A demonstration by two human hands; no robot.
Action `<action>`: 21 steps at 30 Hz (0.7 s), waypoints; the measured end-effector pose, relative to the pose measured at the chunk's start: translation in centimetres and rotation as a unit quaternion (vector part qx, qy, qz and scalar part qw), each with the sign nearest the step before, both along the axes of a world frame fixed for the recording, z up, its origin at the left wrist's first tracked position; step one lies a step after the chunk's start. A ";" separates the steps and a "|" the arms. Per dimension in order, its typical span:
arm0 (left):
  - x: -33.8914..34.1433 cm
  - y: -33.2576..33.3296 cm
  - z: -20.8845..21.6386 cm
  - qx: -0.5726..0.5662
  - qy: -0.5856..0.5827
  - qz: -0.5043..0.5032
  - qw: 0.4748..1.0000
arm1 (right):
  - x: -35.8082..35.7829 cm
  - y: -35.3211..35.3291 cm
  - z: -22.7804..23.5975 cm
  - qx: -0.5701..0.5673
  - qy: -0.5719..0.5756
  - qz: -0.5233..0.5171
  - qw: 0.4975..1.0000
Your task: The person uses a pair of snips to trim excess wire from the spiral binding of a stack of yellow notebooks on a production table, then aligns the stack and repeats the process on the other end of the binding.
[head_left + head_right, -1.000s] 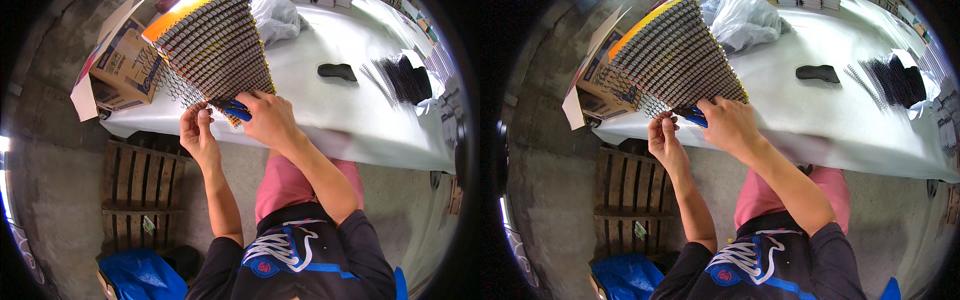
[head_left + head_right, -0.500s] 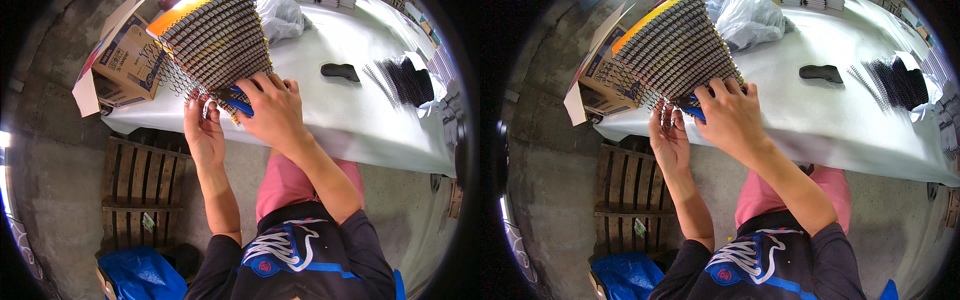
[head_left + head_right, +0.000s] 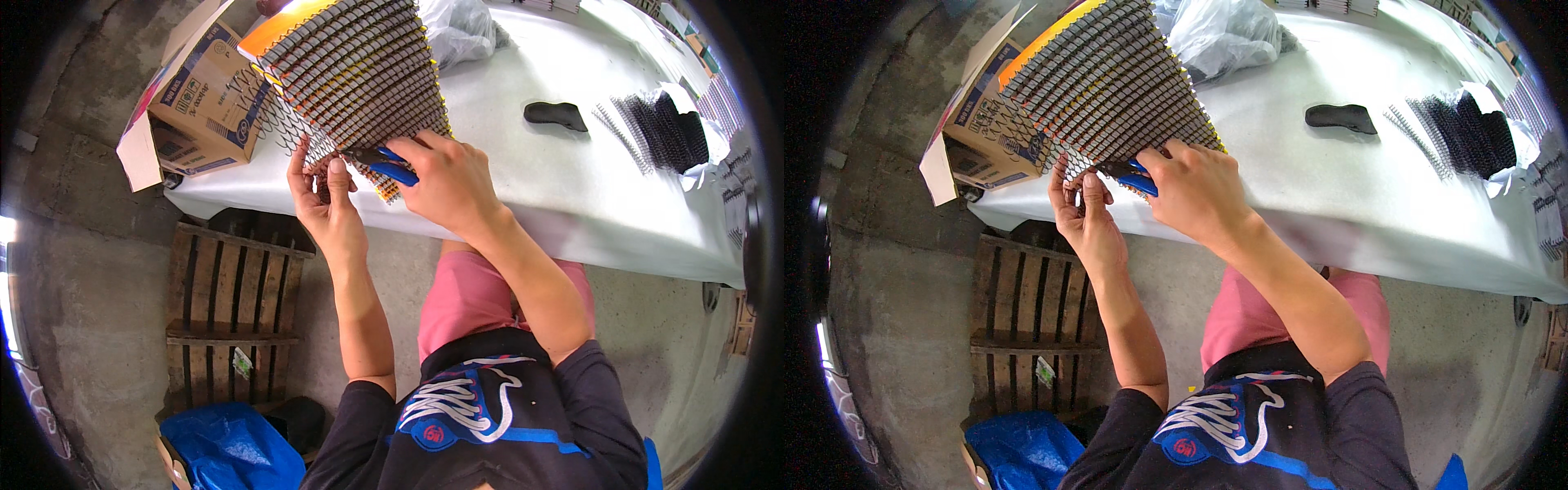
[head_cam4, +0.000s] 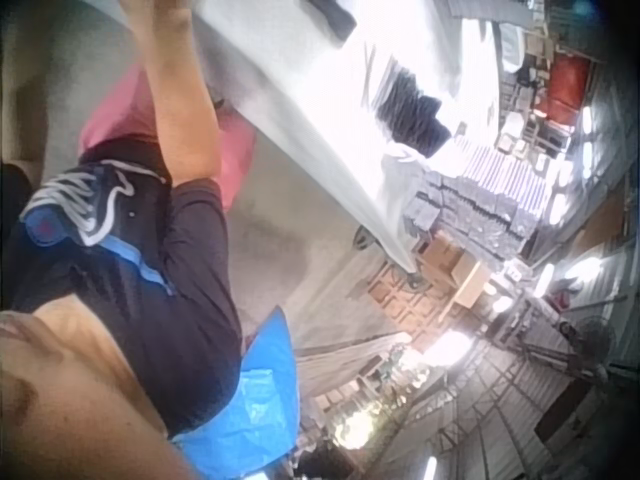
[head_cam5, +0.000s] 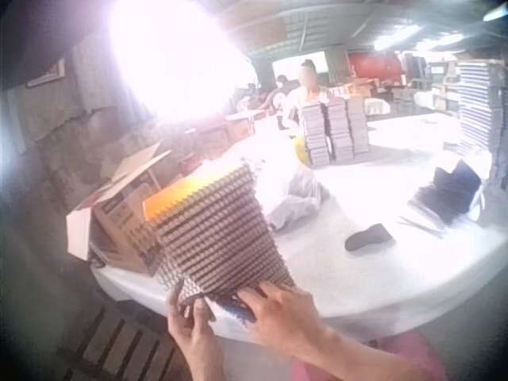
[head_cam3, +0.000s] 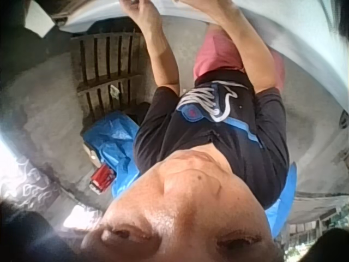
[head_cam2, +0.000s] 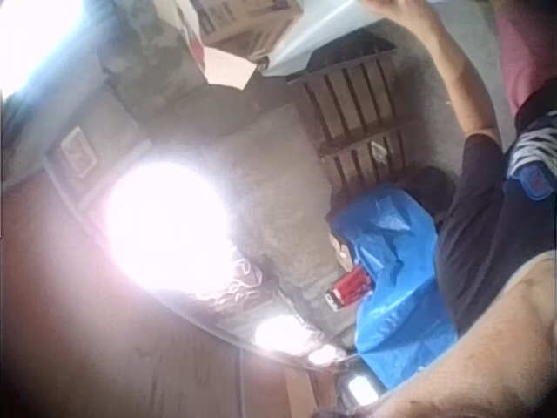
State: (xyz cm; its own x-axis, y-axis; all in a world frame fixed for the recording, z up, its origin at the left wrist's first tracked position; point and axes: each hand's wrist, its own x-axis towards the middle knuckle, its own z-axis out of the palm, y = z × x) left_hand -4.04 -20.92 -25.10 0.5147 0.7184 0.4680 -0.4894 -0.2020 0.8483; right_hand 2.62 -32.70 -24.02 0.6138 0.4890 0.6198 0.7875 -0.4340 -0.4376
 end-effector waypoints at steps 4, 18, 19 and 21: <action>-0.4 0.5 0.2 0.026 0.030 -0.004 0.999 | -0.3 -0.6 -0.1 0.007 0.003 0.002 1.000; -0.4 1.2 -0.2 -0.017 -0.020 -0.066 0.997 | -0.4 -0.1 1.8 -0.005 -0.077 -0.041 0.996; -0.4 1.2 -0.2 -0.018 -0.022 -0.064 0.998 | -0.6 -0.1 2.0 -0.009 -0.076 -0.041 0.996; -0.5 1.4 -0.3 -0.018 -0.024 -0.064 0.998 | -0.7 -0.5 2.2 -0.011 -0.088 -0.056 0.994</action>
State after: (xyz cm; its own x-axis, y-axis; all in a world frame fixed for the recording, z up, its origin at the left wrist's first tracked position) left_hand -4.55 -19.53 -25.37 0.5805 0.6652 0.4695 -0.5493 -0.1057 0.8289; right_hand 1.90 -33.20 -21.81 0.5474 0.4387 0.7127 0.7979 -0.5306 -0.2862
